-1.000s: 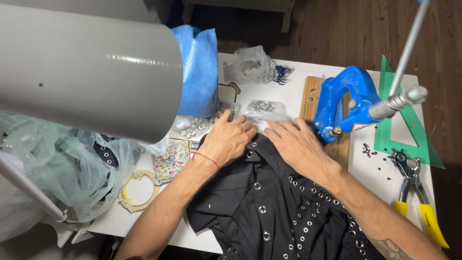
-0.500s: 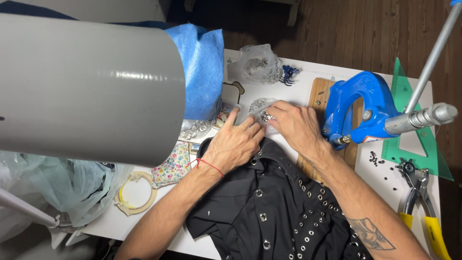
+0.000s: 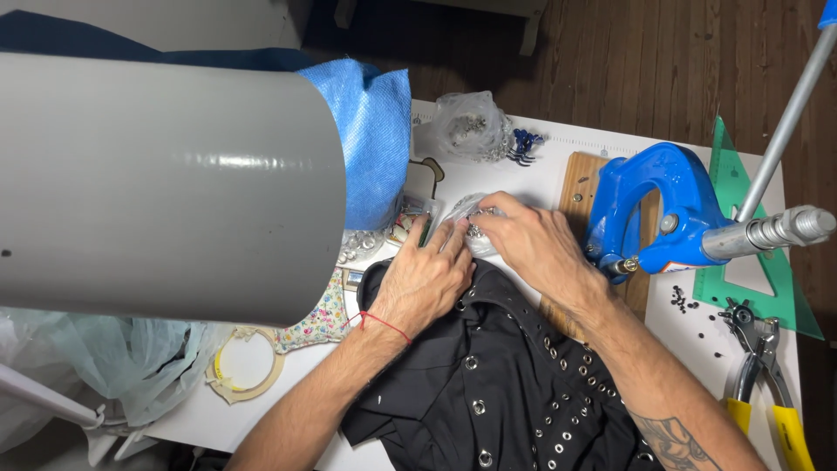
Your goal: Installing metal eyelets onto a black garment using a manual press
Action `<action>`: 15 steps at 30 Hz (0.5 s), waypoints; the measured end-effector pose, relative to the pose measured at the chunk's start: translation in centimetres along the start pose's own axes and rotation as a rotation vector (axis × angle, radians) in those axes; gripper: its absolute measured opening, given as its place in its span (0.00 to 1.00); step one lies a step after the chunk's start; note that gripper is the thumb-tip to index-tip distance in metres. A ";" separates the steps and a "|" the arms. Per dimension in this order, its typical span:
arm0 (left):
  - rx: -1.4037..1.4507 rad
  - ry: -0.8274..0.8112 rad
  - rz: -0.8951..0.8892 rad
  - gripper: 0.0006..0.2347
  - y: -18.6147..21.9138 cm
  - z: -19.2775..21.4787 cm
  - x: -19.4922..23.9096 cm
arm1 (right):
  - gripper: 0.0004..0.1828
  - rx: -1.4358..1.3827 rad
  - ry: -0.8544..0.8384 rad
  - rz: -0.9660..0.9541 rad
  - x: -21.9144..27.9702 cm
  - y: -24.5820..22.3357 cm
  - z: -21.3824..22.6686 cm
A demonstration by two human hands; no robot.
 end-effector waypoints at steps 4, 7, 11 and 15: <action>-0.015 0.014 -0.007 0.17 -0.1 -0.3 0.3 | 0.10 0.034 -0.028 -0.008 -0.1 1.7 -2.7; -0.005 0.008 -0.008 0.17 0.1 0.0 0.4 | 0.10 -0.075 -0.019 -0.059 -0.2 2.8 -4.1; -0.021 0.002 0.012 0.19 -0.3 -0.2 0.2 | 0.11 0.037 -0.007 -0.013 0.1 1.3 -2.1; -0.013 -0.032 0.031 0.18 -0.2 -0.4 0.4 | 0.12 0.109 -0.012 -0.007 0.0 1.6 -3.7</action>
Point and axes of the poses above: each hand's wrist, its own x-axis away from the middle knuckle, its own z-axis out of the back of the hand, y = z × x, the point moved 10 cm from there along -x, towards the middle knuckle, and after that the axes turned 15 degrees about x, right-handed, at the moved point
